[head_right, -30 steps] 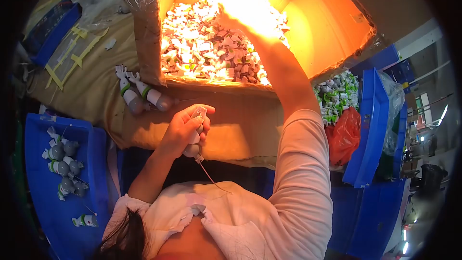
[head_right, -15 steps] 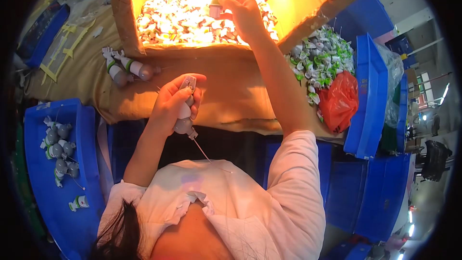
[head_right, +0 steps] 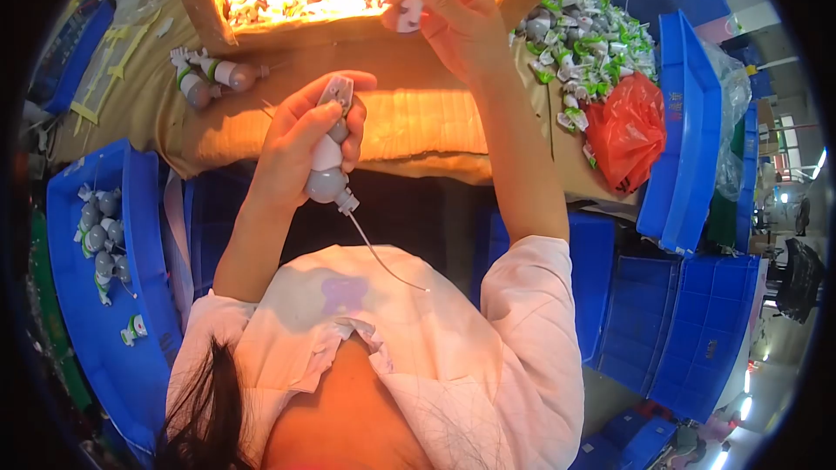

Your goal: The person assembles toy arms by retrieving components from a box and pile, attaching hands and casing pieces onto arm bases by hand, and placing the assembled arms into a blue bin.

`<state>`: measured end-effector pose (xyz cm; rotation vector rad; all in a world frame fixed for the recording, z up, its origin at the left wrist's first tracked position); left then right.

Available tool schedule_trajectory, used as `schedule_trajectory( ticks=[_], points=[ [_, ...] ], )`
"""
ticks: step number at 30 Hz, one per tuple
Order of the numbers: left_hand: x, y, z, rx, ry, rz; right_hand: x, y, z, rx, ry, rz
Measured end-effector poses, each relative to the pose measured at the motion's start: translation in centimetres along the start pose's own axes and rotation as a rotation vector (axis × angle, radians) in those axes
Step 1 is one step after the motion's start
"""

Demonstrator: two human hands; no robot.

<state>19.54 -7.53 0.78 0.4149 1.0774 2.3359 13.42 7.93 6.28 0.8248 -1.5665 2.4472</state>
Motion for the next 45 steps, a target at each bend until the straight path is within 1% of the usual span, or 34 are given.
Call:
schedule_trajectory(
  ticks=[1, 3, 4, 5, 7, 8, 10, 11, 13, 14, 16, 17, 19, 20, 22, 23, 24, 26, 27, 29, 30, 32, 33, 35, 38, 43, 44, 45],
  points=[
    [-0.2, 0.2, 0.1, 0.014, 0.016, 0.010, -0.5, -0.1, 0.1, 0.013, 0.009, 0.009],
    [-0.3, 0.2, 0.3, 0.012, 0.027, 0.009, -1.6, -0.7, 0.5, -0.228, 0.101, 0.127],
    [-0.3, 0.3, 0.4, 0.009, 0.023, 0.023, -2.0, -1.1, 1.6, -0.183, 0.132, 0.169],
    [-0.4, 0.2, 0.3, 0.008, 0.028, 0.010, -1.6, 0.1, 0.7, -0.177, 0.142, 0.176],
    [-0.4, 0.2, 0.3, 0.033, 0.016, 0.041, -0.8, -0.3, 2.6, 0.024, -0.536, -0.343],
    [-0.3, 0.1, 0.3, 0.031, 0.016, 0.033, -2.0, -0.7, 2.1, 0.024, -0.528, -0.340],
    [-0.2, 0.0, 0.4, 0.047, 0.006, 0.037, -3.4, -1.9, 2.8, -0.527, 0.086, 0.199],
    [-0.2, -0.1, 0.4, 0.046, 0.006, 0.033, -3.5, -2.4, 3.3, -0.527, 0.090, 0.201],
    [-0.2, -0.1, 0.2, 0.117, 0.032, 0.046, -3.3, -2.9, 4.2, -0.664, 0.022, 0.153],
    [-0.2, -0.1, 0.1, 0.115, 0.034, 0.043, -3.1, -2.8, 4.3, -0.662, 0.023, 0.157],
    [-0.1, -0.1, 0.0, 0.144, 0.025, 0.049, -2.8, -3.8, 5.5, -0.940, -0.092, -0.167],
    [-0.1, -0.1, -0.1, 0.146, 0.020, 0.059, -2.8, -3.5, 4.8, -0.944, -0.096, -0.175],
    [0.0, -0.2, -0.6, 0.170, 0.079, 0.029, -2.7, -1.5, 1.5, -0.933, -0.033, 0.047],
    [0.2, -0.3, -0.9, 0.158, 0.084, 0.013, -2.0, -1.0, 0.5, -0.870, 0.037, 0.105],
    [0.7, -0.3, -1.5, 0.159, 0.099, -0.014, 0.1, -0.2, -2.2, -0.985, 0.108, 0.365],
    [0.8, -0.1, -1.8, 0.163, 0.113, -0.021, 1.6, 0.1, -3.7, -1.140, 0.116, 0.218],
    [0.9, 0.0, -2.1, 0.161, 0.112, -0.004, 3.2, 0.6, -5.1, -1.158, 0.107, 0.187],
    [1.2, 0.0, -2.8, 0.131, 0.116, 0.001, 6.7, 1.1, -7.1, -1.852, 0.045, -0.077],
    [1.3, 0.2, -3.1, 0.131, 0.113, 0.018, 8.6, 1.8, -8.4, -1.858, 0.040, -0.096],
    [1.2, 0.4, -3.8, 0.134, 0.143, 0.002, 12.2, 2.9, -10.1, -2.429, 0.077, -0.377],
    [1.1, 0.6, -4.0, 0.126, 0.153, -0.008, 13.8, 4.1, -11.0, -2.427, 0.075, -0.389],
    [1.0, 0.6, -4.9, 0.116, 0.150, -0.010, 17.2, 6.2, -12.2, -1.908, 0.063, -0.273],
    [1.2, 0.3, -5.8, 0.112, 0.128, -0.021, 18.6, 7.1, -11.3, -1.898, 0.047, -0.283],
    [1.4, 0.1, -6.3, 0.112, 0.127, -0.034, 20.2, 7.8, -10.6, -1.919, -0.004, -0.193],
    [1.8, -0.1, -6.8, 0.102, 0.123, -0.070, 21.6, 8.0, -9.0, -1.954, -0.086, -0.030],
    [1.9, -0.3, -7.6, 0.066, 0.110, -0.092, 21.3, 8.5, -7.7, -2.001, -0.219, 0.274],
    [1.9, -0.3, -7.6, 0.057, 0.109, -0.095, 21.0, 8.2, -8.3, -2.005, -0.224, 0.282],
    [2.0, -0.3, -7.7, 0.061, 0.109, -0.092, 20.5, 6.9, -9.7, -1.733, -0.033, 0.288]
  ],
)
Point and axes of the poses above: each hand's wrist, its own x-axis towards the middle knuckle, its own z-axis out of the palm, y = z × x, the point moved 5 cm from there along x, towards the middle knuckle, and after that the axes turned 5 degrees about y, right-handed, at the moved point
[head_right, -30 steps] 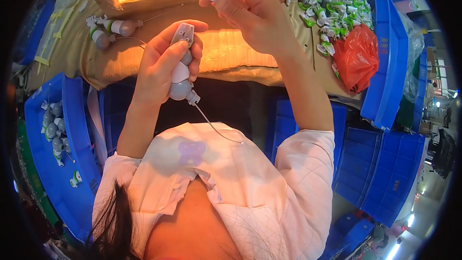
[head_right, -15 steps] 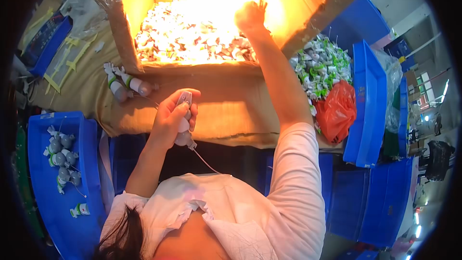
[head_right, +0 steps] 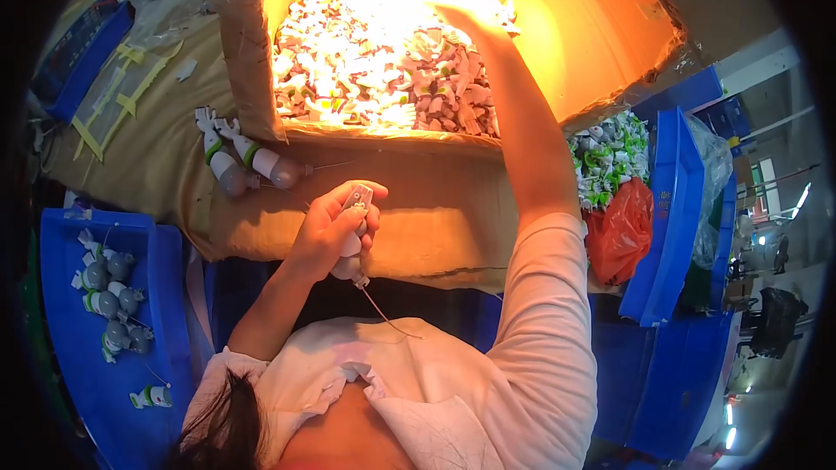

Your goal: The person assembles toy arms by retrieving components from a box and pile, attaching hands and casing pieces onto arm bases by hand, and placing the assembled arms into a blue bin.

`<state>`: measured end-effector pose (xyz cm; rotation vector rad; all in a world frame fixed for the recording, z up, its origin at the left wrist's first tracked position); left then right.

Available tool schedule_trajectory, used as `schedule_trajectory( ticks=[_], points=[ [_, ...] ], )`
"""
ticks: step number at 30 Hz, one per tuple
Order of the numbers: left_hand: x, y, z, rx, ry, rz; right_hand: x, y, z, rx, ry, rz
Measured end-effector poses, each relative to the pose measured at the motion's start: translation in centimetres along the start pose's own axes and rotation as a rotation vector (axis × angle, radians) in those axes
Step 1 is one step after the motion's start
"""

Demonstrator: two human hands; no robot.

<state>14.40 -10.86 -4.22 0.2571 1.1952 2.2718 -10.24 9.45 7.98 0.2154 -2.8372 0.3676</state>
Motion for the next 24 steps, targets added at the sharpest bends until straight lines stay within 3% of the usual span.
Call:
schedule_trajectory(
  ticks=[2, 3, 5, 8, 10, 11, 13, 14, 18, 24],
  points=[
    [0.1, 0.1, 0.2, -0.001, -0.007, -0.005, -3.1, -0.7, -2.2, 0.573, 0.148, 0.137],
    [0.1, 0.5, 0.4, -0.015, -0.006, 0.029, -4.5, -0.7, -2.2, 0.569, 0.148, 0.147],
    [0.2, 1.3, 0.9, -0.066, -0.006, 0.139, -7.1, -0.3, -1.4, 1.062, 0.097, 0.248],
    [0.5, 3.3, 1.4, -0.133, 0.096, 0.355, -14.4, -5.5, -0.5, 1.387, -0.257, 0.281],
    [0.3, 4.5, 2.1, -0.045, 0.157, 0.447, -18.3, -8.7, 0.5, 1.533, -0.358, 0.219],
    [0.4, 4.8, 2.5, -0.039, 0.147, 0.467, -20.0, -9.4, 1.0, 1.561, -0.361, 0.279],
    [0.1, 4.5, 3.0, -0.011, 0.135, 0.445, -22.4, -11.2, 0.0, 1.515, -0.477, 0.179],
    [0.0, 4.2, 3.4, 0.007, 0.106, 0.441, -23.0, -11.0, -0.5, 1.372, -0.351, 0.142],
    [-1.0, 3.4, 4.4, 0.018, 0.081, 0.409, -25.2, -10.9, -1.8, 1.324, -0.326, 0.008],
    [-2.0, 2.7, 6.6, 0.041, 0.017, 0.388, -27.5, -9.5, -2.8, 1.278, -0.156, 0.011]
  ],
)
Point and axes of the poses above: each hand's wrist, its own x-axis towards the middle knuckle, its own z-axis out of the palm, y = z × x, the point moved 5 cm from there along x, towards the middle knuckle, and after that the axes turned 5 degrees about y, right-handed, at the moved point
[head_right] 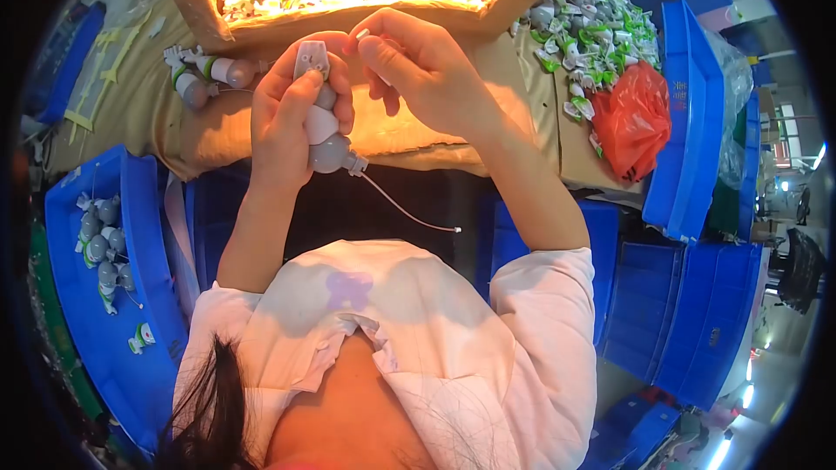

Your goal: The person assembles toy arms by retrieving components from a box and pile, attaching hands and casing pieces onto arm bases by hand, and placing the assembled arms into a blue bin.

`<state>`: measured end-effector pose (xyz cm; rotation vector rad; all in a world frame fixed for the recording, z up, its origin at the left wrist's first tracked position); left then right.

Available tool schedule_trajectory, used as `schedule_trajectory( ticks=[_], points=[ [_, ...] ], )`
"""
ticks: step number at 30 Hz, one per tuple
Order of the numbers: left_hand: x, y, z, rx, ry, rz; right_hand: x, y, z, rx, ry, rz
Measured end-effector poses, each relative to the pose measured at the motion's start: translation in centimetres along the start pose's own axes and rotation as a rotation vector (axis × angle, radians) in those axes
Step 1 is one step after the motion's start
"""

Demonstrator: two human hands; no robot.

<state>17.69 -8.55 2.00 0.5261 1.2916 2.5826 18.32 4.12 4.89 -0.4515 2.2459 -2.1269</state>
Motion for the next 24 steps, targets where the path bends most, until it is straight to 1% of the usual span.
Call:
schedule_trajectory(
  ticks=[1, 5, 7, 10, 13, 15, 16, 18, 19, 20, 22, 23, 24],
  points=[
    [-0.1, -0.1, 0.3, -0.001, -0.011, -0.010, -0.4, -0.2, -0.2, -0.049, 0.033, -0.030],
    [-0.6, -0.2, 1.2, 0.016, -0.044, -0.035, -1.6, -0.5, -0.8, -0.070, 0.075, -0.078],
    [-0.8, -0.4, 1.5, 0.029, -0.057, -0.063, -1.9, -0.8, -1.5, -0.190, 0.100, -0.128],
    [-1.0, -0.8, 1.7, 0.032, -0.095, -0.065, -2.3, -1.5, -1.9, -0.264, 0.113, -0.166],
    [-1.0, -0.9, 1.8, 0.050, -0.077, -0.096, -2.1, -1.5, -2.4, -0.262, 0.149, -0.153],
    [-0.8, -1.1, 1.4, 0.042, -0.084, -0.098, -1.0, -0.9, -3.1, -0.279, 0.199, -0.083],
    [-0.7, -1.3, 1.0, 0.082, -0.060, -0.110, 0.0, -0.4, -3.8, -0.326, 0.195, -0.022],
    [-0.3, -1.5, 0.0, 0.088, -0.017, -0.155, 2.8, 0.3, -5.4, -0.455, 0.164, 0.029],
    [0.0, -1.8, -0.8, 0.088, 0.007, -0.181, 4.7, 1.0, -6.6, -0.551, 0.187, 0.007],
    [0.4, -2.0, -1.6, 0.077, 0.036, -0.198, 6.7, 1.1, -7.5, -0.569, 0.187, -0.029],
    [0.8, -2.5, -3.5, 0.091, 0.085, -0.213, 10.8, 0.7, -8.8, -1.225, 0.251, -0.258],
    [1.1, -2.7, -4.1, 0.102, 0.096, -0.207, 13.2, 1.7, -10.2, -1.235, 0.252, -0.279],
    [1.3, -2.8, -4.7, 0.114, 0.109, -0.204, 16.0, 3.0, -11.9, -1.496, 0.301, -0.322]
  ],
)
Point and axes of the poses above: each hand's wrist, its own x-axis towards the middle knuckle, its own z-axis out of the palm, y = z × x, the point moved 5 cm from there along x, towards the middle knuckle, and after that the axes turned 5 degrees about y, right-handed, at the moved point
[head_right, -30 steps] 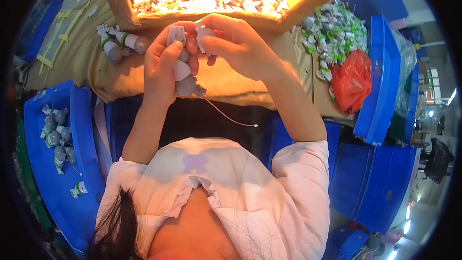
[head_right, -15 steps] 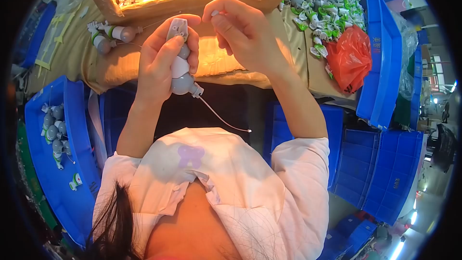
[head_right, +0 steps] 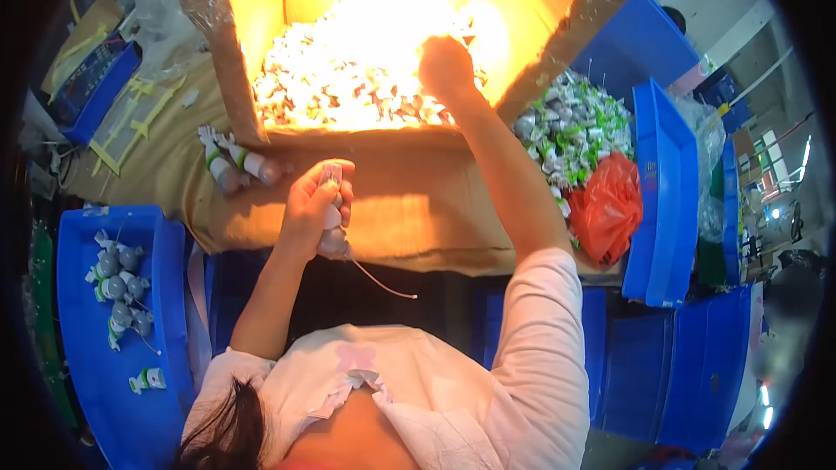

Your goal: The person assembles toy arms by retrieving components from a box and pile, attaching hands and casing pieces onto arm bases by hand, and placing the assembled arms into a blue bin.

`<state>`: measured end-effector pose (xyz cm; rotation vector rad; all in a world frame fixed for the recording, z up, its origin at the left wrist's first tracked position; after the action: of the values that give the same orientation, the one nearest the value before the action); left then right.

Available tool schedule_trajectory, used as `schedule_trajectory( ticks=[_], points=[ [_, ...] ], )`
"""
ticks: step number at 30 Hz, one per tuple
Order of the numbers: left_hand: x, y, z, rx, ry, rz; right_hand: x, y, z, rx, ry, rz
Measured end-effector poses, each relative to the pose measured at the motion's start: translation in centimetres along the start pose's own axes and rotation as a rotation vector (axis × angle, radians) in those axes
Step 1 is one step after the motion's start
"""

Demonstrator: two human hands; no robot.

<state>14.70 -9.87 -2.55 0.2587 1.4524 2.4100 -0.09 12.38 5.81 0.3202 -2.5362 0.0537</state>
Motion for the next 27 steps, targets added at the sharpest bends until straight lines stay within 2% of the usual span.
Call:
schedule_trajectory(
  ticks=[1, 2, 3, 4, 5, 7, 8, 10, 11, 13, 14, 16, 20, 22, 25, 26, 27],
  points=[
    [0.2, -0.2, -0.4, -0.019, -0.002, -0.017, 2.1, 1.7, 2.7, -0.258, 0.041, -0.045],
    [0.4, -0.5, -0.7, -0.035, -0.013, -0.045, 4.6, 3.7, 7.0, -0.261, 0.048, -0.052],
    [0.7, -0.7, -1.1, -0.050, -0.024, -0.071, 7.5, 5.9, 10.8, -0.045, 0.240, 0.045],
    [0.8, -1.0, -1.4, -0.110, -0.060, -0.120, 9.4, 3.7, 8.9, 0.176, 0.430, 0.135],
    [1.0, -0.8, -1.5, -0.106, -0.098, -0.126, 4.6, 4.9, 4.9, 0.178, 0.437, 0.120],
    [1.2, -1.2, -1.6, -0.074, -0.160, -0.143, 9.8, -7.6, -0.9, 0.003, 0.135, -0.152],
    [1.1, -1.1, -1.3, -0.040, -0.193, -0.140, 10.8, -7.5, 0.3, 0.010, 0.126, -0.158],
    [0.9, -0.8, -1.1, -0.033, -0.248, -0.155, 13.7, -6.3, 5.4, -0.118, -0.139, -0.232],
    [1.0, -0.8, -1.2, -0.037, -0.238, -0.161, 15.0, -4.8, 8.0, -0.110, -0.148, -0.235],
    [1.0, -0.7, -1.2, -0.036, -0.252, -0.173, 15.9, -1.6, 13.1, 0.606, -0.433, 0.212],
    [0.9, -0.7, -1.5, -0.044, -0.245, -0.183, 15.9, -1.4, 14.1, 0.608, -0.448, 0.216],
    [0.9, -0.6, -1.3, -0.042, -0.270, -0.149, 16.2, -3.5, 11.6, -0.254, -0.180, -0.168],
    [0.9, -0.8, -1.3, -0.035, -0.268, -0.141, 14.3, -3.9, 9.6, -0.130, -0.140, -0.164],
    [0.9, -0.6, -1.2, -0.026, -0.269, -0.140, 13.0, -4.5, 7.5, 0.160, 0.233, -0.215],
    [0.7, -0.5, -1.3, -0.081, -0.238, -0.177, 8.7, -7.2, 2.6, 0.341, 0.112, -0.089],
    [0.7, -0.4, -1.3, -0.121, -0.227, -0.210, 7.3, -7.8, 1.6, 0.373, -0.018, -0.011],
    [0.6, -0.7, -1.4, -0.167, -0.183, -0.232, 6.1, -7.9, 0.9, 0.444, 0.034, -0.065]
  ],
)
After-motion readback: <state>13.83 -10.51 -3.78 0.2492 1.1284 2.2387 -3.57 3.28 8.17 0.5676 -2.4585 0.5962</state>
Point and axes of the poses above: each hand's wrist, its own x-axis towards the middle knuckle, its own z-axis out of the palm, y = z × x, the point moved 5 cm from there along x, towards the middle knuckle, and after that the axes turned 5 degrees about y, right-handed, at the moved point
